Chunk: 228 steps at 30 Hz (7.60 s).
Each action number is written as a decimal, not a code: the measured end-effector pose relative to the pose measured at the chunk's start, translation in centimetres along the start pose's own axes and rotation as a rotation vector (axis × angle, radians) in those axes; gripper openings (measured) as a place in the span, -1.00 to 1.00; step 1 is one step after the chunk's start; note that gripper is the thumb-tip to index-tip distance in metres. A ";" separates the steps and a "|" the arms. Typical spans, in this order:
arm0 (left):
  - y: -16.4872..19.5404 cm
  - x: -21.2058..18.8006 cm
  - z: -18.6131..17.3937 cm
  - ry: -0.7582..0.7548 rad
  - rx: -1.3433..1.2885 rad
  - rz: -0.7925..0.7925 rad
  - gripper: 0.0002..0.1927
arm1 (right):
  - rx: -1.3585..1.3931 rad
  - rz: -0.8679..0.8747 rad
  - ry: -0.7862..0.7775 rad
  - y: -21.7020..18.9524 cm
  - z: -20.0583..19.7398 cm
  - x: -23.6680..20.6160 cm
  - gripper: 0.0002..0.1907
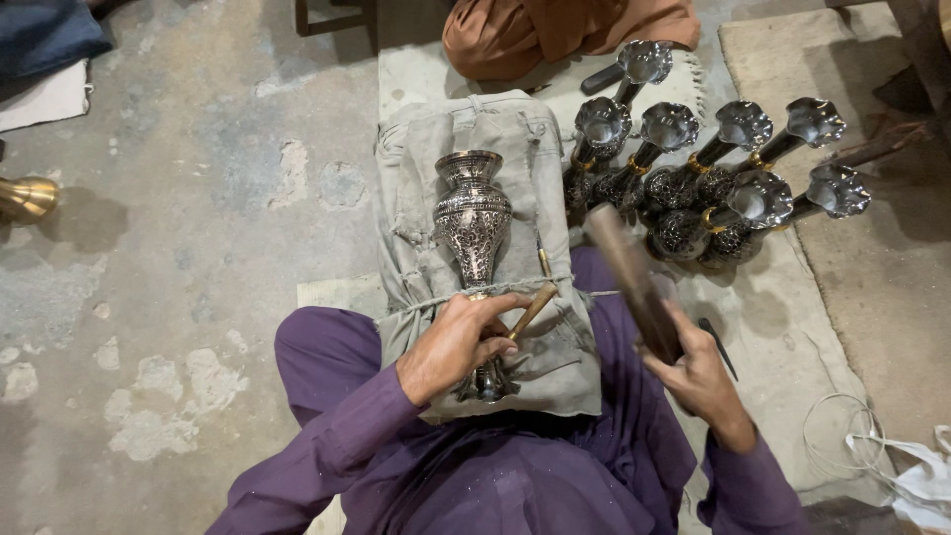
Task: The person sits cross-legged on the floor holding an engraved metal vase upright on a cloth cushion on their lap. They hold a small punch against the vase's surface with one hand and repeatedly strike it with a wooden mallet held in the other hand, repositioning the punch to work along the vase body.
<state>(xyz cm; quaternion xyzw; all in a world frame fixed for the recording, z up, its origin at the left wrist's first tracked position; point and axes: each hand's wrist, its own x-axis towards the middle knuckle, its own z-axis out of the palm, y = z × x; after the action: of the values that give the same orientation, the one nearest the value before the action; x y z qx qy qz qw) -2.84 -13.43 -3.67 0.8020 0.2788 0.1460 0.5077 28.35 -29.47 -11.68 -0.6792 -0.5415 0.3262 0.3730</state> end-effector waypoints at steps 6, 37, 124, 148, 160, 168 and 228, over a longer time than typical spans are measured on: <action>-0.1 0.0 0.0 0.000 -0.003 0.003 -0.43 | -0.127 0.025 0.068 0.0 -0.2 -0.4 -0.25; 0.0 -0.1 -0.4 -0.021 0.017 0.026 -0.41 | -0.389 0.066 0.106 -1.0 -0.4 -0.5 -0.37; 0.4 -0.9 -0.7 0.018 -0.032 0.035 -0.41 | -0.491 -0.169 0.047 0.9 -0.5 0.0 -0.26; 0.4 -1.1 -0.9 -0.016 -0.023 0.013 -0.39 | -0.561 0.129 0.019 -2.5 -0.8 -0.5 -0.30; 0.1 -1.2 -0.8 -0.006 -0.021 0.032 -0.43 | -0.332 -0.164 0.134 -2.1 -1.0 -0.2 -0.23; 0.3 -1.3 -0.9 0.012 -0.053 0.046 -0.43 | -0.420 -0.110 0.003 -0.4 -0.9 -0.8 -0.25; -0.6 -1.6 -1.1 -0.010 -0.112 0.043 -0.39 | -0.574 -0.101 0.028 -5.2 -1.6 -0.6 -0.23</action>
<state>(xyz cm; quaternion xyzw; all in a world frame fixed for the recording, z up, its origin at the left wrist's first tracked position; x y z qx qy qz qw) -4.91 -13.38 -3.63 0.7789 0.2503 0.1683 0.5499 26.99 -29.61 -6.37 -0.7336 -0.6396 0.1309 0.1887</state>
